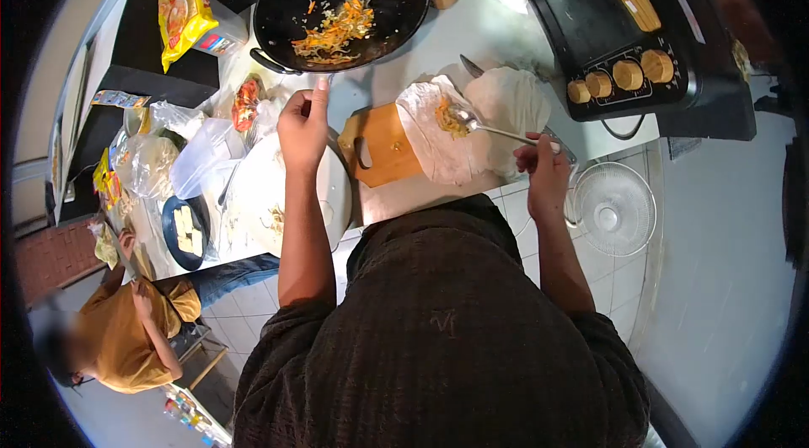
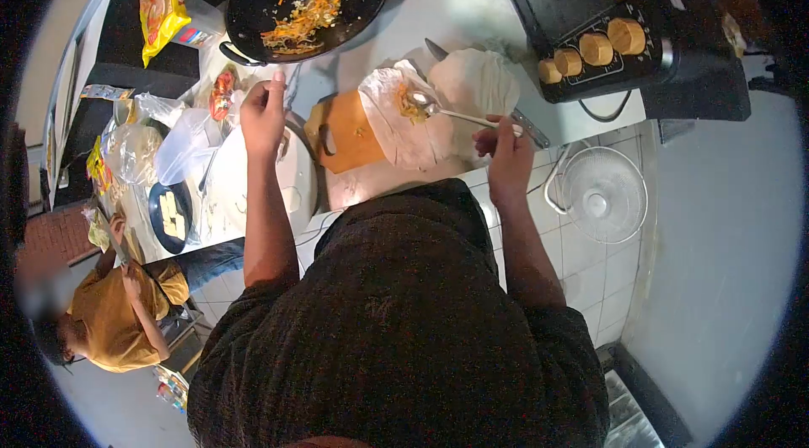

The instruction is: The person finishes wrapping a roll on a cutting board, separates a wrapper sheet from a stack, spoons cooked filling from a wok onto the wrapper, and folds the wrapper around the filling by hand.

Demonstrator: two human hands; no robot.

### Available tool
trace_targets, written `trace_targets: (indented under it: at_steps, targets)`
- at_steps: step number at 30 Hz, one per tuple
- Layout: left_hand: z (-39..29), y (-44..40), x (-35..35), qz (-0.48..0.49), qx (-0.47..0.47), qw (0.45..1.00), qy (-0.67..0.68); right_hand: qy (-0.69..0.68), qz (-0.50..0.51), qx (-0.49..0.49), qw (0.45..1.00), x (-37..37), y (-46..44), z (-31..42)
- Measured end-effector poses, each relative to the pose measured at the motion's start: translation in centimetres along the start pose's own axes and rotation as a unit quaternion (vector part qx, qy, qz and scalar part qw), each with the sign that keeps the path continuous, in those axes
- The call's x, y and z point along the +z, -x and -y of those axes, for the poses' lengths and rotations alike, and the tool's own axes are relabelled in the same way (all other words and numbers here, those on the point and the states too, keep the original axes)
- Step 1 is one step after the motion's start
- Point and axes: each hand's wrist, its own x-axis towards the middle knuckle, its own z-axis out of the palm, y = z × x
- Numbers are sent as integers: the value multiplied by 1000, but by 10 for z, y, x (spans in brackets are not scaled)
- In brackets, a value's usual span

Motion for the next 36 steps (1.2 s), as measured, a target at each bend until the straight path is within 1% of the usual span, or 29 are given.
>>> trace_targets:
  at_steps: [1, 2, 3, 4, 5, 8, 12, 14, 15, 17, 19, 21, 23, 24, 25, 27, 28, 30, 32, 33, 35, 36]
  targets:
    - [-3, 4, 3, 23, -26, 999, 17, 10, 11, -24, 1000, 0, 5, -4]
    - [-4, 7, 6, 46, -52, 997, 34, 10, 9, -23, 1000, 1, 11, -6]
    - [-1, 6, 8, 44, -17, 999, 18, 68, 18, -74, 995, 3, 17, -7]
    - [1, 8, 9, 46, -18, 999, 18, 127, 28, -123, 984, 3, 23, -8]
    - [3, 9, 9, 45, -8, 999, 0, 127, 27, -123, 984, 2, 27, -10]
    - [3, 12, 7, 41, 2, 999, -19, 166, 90, -216, 958, -3, 34, -15]
    - [1, 16, 4, 36, -14, 999, -5, 205, 112, -244, 941, -5, 33, -10]
    - [-2, 19, 1, 34, -25, 999, -4, 284, 145, -329, 889, -7, 33, -4]
    - [-2, 20, -1, 35, -35, 999, -3, 284, 147, -329, 888, -6, 33, -5]
    - [8, 18, -3, 27, -43, 999, 1, 221, 110, -264, 933, -6, 32, -4]
    - [10, 18, -7, 19, -51, 999, 5, 217, 101, -273, 932, -8, 28, -6]
    - [9, 18, -12, 14, -52, 998, -19, 212, 93, -283, 931, -5, 25, -5]
    - [9, 18, -15, 4, -43, 999, -21, 146, 68, -259, 952, 0, 20, 4]
    - [8, 18, -17, -5, -32, 999, -22, 145, 72, -260, 952, 4, 16, 8]
    - [6, 17, -19, -9, -33, 999, -22, 108, 54, -238, 964, 8, 10, 11]
    - [1, 15, -23, -7, -54, 998, -12, 56, 23, -206, 977, 21, -5, 22]
    - [2, 14, -26, -12, -55, 998, -12, 56, 27, -207, 976, 27, -14, 25]
    - [4, 9, -33, -17, -33, 999, -13, -19, 36, -190, 981, 40, -34, 31]
    - [1, 4, -38, -33, -25, 999, -14, -14, 50, -195, 979, 65, -49, 46]
    - [0, 1, -40, -43, -16, 999, -14, 1, 82, -251, 965, 79, -58, 50]
    - [7, -12, -47, -55, -6, 998, -23, 14, 115, -308, 944, 111, -72, 60]
    - [10, -20, -49, -63, 5, 997, -31, 59, 135, -295, 944, 129, -76, 64]
